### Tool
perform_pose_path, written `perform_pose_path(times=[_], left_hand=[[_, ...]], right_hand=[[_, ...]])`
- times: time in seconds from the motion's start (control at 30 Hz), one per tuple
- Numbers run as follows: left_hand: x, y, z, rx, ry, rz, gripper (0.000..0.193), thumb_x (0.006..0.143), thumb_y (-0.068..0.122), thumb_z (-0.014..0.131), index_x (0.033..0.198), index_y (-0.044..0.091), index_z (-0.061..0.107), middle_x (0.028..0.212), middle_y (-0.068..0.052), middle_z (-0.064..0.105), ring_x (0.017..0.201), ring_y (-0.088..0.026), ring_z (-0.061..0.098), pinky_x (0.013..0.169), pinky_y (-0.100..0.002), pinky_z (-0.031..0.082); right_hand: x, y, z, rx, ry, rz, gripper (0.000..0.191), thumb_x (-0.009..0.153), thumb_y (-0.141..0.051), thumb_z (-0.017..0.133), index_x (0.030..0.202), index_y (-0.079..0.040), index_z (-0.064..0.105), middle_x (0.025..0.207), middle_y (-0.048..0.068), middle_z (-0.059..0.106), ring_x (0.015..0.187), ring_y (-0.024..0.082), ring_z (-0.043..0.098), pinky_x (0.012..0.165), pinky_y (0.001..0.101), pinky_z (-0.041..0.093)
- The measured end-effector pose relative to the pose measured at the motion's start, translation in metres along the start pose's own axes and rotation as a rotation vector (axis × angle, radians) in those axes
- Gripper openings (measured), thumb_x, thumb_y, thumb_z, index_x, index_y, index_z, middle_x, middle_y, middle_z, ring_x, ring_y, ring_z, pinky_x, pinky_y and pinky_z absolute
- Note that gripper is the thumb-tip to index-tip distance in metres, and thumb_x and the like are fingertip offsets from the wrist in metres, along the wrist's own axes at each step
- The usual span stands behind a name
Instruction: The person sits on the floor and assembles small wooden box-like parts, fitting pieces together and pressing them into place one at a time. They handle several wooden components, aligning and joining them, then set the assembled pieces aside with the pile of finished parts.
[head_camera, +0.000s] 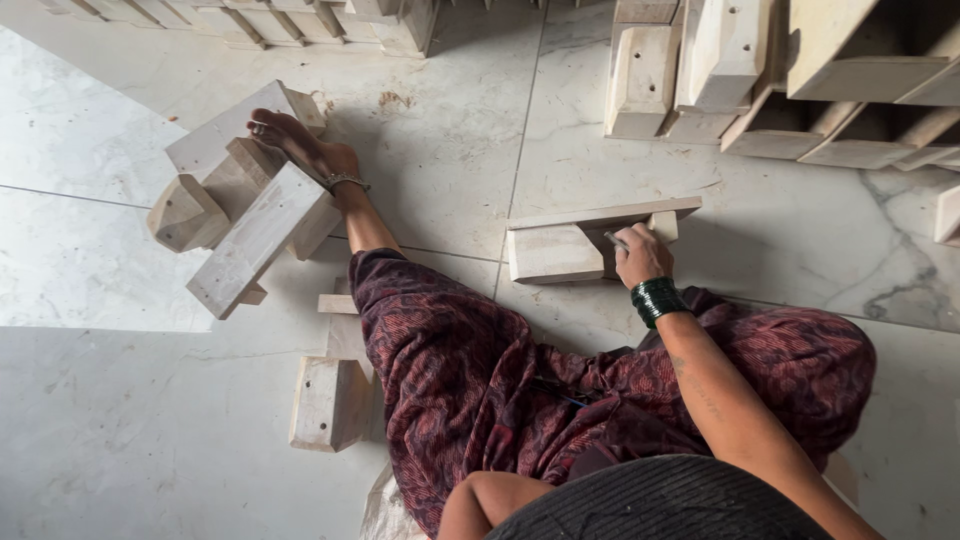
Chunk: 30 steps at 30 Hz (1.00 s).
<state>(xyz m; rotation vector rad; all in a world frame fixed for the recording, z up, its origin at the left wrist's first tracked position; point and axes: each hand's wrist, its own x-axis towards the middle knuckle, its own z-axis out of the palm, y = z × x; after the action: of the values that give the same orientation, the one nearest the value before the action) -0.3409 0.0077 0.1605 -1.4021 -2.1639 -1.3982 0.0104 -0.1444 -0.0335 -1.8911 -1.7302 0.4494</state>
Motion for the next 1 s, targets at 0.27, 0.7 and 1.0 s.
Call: perform_pose_path(times=[0.27,0.7,1.0], left_hand=[[-0.283,0.104,-0.159,-1.723,-1.135,-0.759,0.030,0.084,-0.004,0.046,0.113,0.002,0.049,0.121,-0.014,0.053,0.114,-0.026,0.054,0.097,-0.037,0.044],[-0.442,-0.115,-0.093,-1.507,-1.195,-1.120,0.025,0.090,-0.003,0.049,0.110,0.000,0.064,0.112,-0.016,0.067,0.101,-0.023,0.066,0.086,-0.037,0.056],[-0.390,-0.139,-0.123,-1.015,-0.507,-0.779,0.034,0.092,-0.002,0.048,0.123,0.001,0.062,0.131,-0.017,0.064,0.120,-0.025,0.063,0.101,-0.041,0.055]], right_hand=[[0.019,0.057,-0.034,0.087,0.325,-0.022,0.025,0.091,-0.017,0.075,0.114,-0.007,0.070,0.107,0.014,0.065,0.097,0.037,0.065,0.084,0.0454,0.054],[0.039,-0.088,0.068,-0.042,-0.125,-0.166,0.037,0.091,0.006,0.054,0.121,-0.009,0.070,0.113,0.009,0.064,0.104,0.026,0.064,0.089,0.0403,0.058],[0.071,0.033,-0.020,-0.255,0.313,-0.119,0.031,0.082,-0.010,0.065,0.112,-0.012,0.072,0.124,0.018,0.066,0.114,0.038,0.062,0.093,0.0467,0.053]])
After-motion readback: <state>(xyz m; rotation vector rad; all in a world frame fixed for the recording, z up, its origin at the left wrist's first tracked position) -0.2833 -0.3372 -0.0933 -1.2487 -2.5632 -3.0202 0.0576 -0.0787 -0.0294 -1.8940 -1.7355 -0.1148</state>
